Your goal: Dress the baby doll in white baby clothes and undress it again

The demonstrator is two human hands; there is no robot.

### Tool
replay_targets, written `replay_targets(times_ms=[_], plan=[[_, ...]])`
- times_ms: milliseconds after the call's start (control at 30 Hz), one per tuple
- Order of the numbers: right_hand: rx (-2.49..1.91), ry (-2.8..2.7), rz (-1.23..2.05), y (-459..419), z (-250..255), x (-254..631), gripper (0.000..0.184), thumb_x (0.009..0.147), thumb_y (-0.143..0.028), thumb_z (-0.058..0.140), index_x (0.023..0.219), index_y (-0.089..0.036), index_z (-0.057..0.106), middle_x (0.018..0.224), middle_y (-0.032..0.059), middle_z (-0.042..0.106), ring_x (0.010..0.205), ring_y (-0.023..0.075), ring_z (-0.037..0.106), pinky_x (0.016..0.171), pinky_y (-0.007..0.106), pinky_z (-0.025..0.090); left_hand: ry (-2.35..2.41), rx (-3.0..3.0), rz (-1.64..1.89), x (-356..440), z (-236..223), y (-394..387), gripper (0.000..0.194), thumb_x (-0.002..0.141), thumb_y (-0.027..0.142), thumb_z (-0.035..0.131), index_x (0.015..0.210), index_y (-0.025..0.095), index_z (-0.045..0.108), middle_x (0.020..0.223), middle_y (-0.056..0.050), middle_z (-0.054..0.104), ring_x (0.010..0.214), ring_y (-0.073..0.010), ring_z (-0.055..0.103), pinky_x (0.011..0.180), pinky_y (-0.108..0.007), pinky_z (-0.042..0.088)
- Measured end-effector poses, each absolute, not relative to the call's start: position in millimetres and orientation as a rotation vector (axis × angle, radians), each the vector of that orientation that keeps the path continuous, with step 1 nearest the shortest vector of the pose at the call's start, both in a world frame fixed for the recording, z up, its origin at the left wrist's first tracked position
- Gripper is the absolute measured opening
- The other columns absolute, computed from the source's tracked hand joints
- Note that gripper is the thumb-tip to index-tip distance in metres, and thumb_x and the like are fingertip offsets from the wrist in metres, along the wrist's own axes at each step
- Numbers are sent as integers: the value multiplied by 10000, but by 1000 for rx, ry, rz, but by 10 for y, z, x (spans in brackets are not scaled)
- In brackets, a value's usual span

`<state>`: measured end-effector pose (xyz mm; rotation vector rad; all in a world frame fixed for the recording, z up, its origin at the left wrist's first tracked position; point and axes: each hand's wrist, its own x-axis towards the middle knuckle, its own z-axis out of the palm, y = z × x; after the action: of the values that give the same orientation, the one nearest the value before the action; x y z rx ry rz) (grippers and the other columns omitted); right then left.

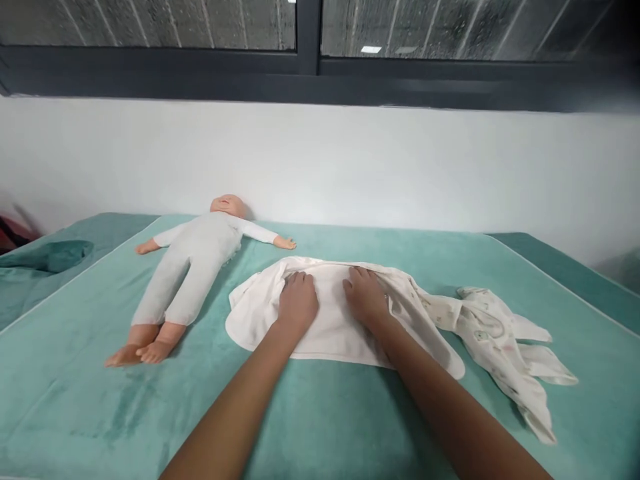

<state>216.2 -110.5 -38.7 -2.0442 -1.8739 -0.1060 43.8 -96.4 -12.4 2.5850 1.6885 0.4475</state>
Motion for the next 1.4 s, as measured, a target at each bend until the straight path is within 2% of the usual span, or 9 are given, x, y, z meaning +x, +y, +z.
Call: replay_targets(times_ms=[200,467,633,767,900,1033,1133,1267,1400], plan=[[-1917,-2007,-219,-720,-365,2454,470,962,-179,327,1402,-62,440,1447,193,462,1366,269,377,1130,386,310,1805,2463,596,495,-147,-644,450,913,156,425,1357,88,440,1383,-199,483,1275,-314,437,1054,-452,391],[-1870,-2061,-80,-493,-500,2612,535,1002,-345,282,1435,-64,421,1488,168,440,1385,270,373,1158,405,296,1816,2532,660,509,-315,-444,509,972,298,377,1403,31,413,1424,-217,478,1333,-340,392,1113,-468,329],[-1878,-2061,8,-441,-542,2678,577,1009,-419,267,1436,-65,427,1488,170,445,1382,262,387,1157,395,300,1863,2511,448,514,-378,-384,513,991,356,337,1379,49,473,1403,-204,523,1314,-340,433,1099,-464,349],[-1855,-2104,-44,-442,-531,2680,553,1006,-390,289,1415,-59,456,1478,173,459,1377,262,399,1151,396,309,1877,2497,467,555,-360,-396,498,987,346,355,1357,44,495,1385,-208,538,1303,-339,453,1093,-466,360],[-1787,-2162,-114,-589,-469,2584,480,1003,-314,292,1355,-101,540,1440,150,513,1367,265,417,1157,427,285,1713,2569,715,515,-304,-539,375,970,269,392,1228,92,599,1314,-158,605,1268,-288,500,1084,-426,391],[-1669,-2242,-77,-783,-411,2304,483,1006,-351,322,1381,-130,528,1447,127,513,1377,260,410,1169,443,257,1551,2583,1137,92,-234,-764,349,955,188,391,1233,177,602,1273,-75,639,1218,-199,538,1079,-336,403],[-1663,-2244,10,-846,-392,1986,557,1009,-399,313,1428,-64,462,1491,164,451,1399,273,380,1155,421,287,1882,2432,1150,-406,-195,-872,337,922,186,431,1202,161,617,1208,-117,647,1158,-256,555,1022,-395,434],[-1747,-2241,51,-815,-409,1638,596,1018,-413,274,1458,-31,401,1525,184,393,1431,296,320,1161,438,256,2398,2108,871,-793,-186,-900,329,898,296,499,1130,119,650,1150,-190,625,1115,-359,543,914,-493,459],[-1818,-2257,15,-790,-451,1536,602,1019,-428,260,1466,-47,392,1553,177,347,1466,284,245,1178,447,197,2400,2084,798,-782,-185,-848,235,908,277,484,986,171,678,1045,-155,634,1071,-350,550,842,-464,468]])
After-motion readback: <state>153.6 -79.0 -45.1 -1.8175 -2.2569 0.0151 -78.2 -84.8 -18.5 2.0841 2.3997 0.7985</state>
